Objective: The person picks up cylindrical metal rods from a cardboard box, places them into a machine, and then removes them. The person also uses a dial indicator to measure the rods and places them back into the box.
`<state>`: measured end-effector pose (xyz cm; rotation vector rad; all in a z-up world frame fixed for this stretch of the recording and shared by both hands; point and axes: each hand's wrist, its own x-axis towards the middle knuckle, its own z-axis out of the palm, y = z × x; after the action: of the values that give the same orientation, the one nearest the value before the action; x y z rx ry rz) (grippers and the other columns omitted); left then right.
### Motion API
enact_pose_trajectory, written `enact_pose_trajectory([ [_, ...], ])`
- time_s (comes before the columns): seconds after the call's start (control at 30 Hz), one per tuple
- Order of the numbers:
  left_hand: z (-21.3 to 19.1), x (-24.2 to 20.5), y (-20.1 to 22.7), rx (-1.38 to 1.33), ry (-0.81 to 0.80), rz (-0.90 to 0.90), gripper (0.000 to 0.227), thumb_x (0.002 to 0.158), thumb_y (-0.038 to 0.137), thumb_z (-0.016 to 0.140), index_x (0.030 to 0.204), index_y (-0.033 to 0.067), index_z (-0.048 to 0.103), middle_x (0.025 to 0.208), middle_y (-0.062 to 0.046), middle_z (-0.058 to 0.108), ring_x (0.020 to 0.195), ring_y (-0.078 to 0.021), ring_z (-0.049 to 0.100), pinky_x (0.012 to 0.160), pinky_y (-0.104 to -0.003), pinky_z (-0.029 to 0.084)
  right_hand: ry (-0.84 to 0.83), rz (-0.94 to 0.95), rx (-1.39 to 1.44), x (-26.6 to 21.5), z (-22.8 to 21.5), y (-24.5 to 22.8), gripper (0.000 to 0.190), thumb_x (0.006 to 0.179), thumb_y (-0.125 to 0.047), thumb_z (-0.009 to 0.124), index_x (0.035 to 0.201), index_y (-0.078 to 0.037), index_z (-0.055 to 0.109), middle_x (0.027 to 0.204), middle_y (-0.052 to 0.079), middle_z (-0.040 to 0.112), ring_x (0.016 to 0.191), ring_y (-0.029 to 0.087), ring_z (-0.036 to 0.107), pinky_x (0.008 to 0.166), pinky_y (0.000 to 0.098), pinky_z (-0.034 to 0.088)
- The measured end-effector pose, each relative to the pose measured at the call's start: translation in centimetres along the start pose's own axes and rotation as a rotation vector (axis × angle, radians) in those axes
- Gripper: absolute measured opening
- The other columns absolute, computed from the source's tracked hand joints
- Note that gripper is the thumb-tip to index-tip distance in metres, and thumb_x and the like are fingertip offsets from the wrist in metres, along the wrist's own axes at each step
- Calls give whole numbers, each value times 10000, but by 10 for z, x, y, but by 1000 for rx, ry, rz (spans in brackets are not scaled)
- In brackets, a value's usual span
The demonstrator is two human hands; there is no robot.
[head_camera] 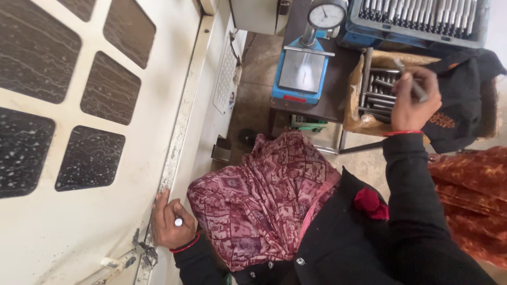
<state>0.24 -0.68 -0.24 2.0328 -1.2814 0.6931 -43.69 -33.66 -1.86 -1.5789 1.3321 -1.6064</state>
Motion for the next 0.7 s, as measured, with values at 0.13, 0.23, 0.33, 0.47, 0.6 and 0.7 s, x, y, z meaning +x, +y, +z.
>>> enact_pose_trajectory([
  [0.13, -3, -6, -3, 18, -8, 19, 323, 1110, 164, 542, 871, 53, 728, 1201, -95, 747, 1123, -329, 738, 1012, -459, 594, 122, 271, 287, 6, -13, 25, 143, 1156, -148, 607, 1165, -11, 648, 899, 102, 722, 723, 130, 679, 634, 240, 532],
  [0.23, -2, -4, -2, 20, -7, 18, 318, 1112, 163, 538, 884, 52, 730, 1215, -89, 743, 1131, -324, 737, 1016, -459, 592, 134, 261, 363, 9, -16, 34, 146, 1156, -144, 589, 1188, -9, 635, 911, 118, 735, 713, 140, 679, 626, 245, 532],
  [0.33, -5, -2, 2, 33, -19, -3, 305, 1109, 165, 548, 889, 59, 731, 1218, -72, 740, 1139, -322, 731, 1022, -455, 585, 114, 200, 320, 5, -16, 37, 175, 1196, -147, 588, 1186, 20, 639, 915, 107, 691, 754, 161, 703, 657, 274, 560],
  [0.47, -7, 0, 8, -166, -17, -237, 339, 1127, 248, 521, 952, 21, 700, 1175, -119, 745, 1054, -303, 740, 869, -422, 578, 53, 230, 133, 4, -12, 38, 229, 1184, -176, 579, 1107, 36, 618, 897, 99, 694, 681, 153, 693, 580, 272, 536],
  [0.6, -13, 5, 2, -760, 49, -630, 501, 1167, 385, 481, 1044, -79, 622, 1142, -212, 714, 979, -275, 743, 821, -361, 612, -112, 243, -11, 5, -10, 33, 248, 1199, -185, 590, 1140, 48, 654, 896, 108, 720, 751, 142, 729, 644, 252, 560],
  [0.7, -16, 17, -6, -767, -64, -550, 572, 1184, 408, 469, 1031, -119, 629, 1085, -250, 708, 965, -297, 739, 844, -347, 620, -137, 251, -19, 9, -4, 26, 172, 1163, -128, 619, 1157, 43, 633, 897, 99, 714, 756, 133, 723, 641, 244, 559],
])
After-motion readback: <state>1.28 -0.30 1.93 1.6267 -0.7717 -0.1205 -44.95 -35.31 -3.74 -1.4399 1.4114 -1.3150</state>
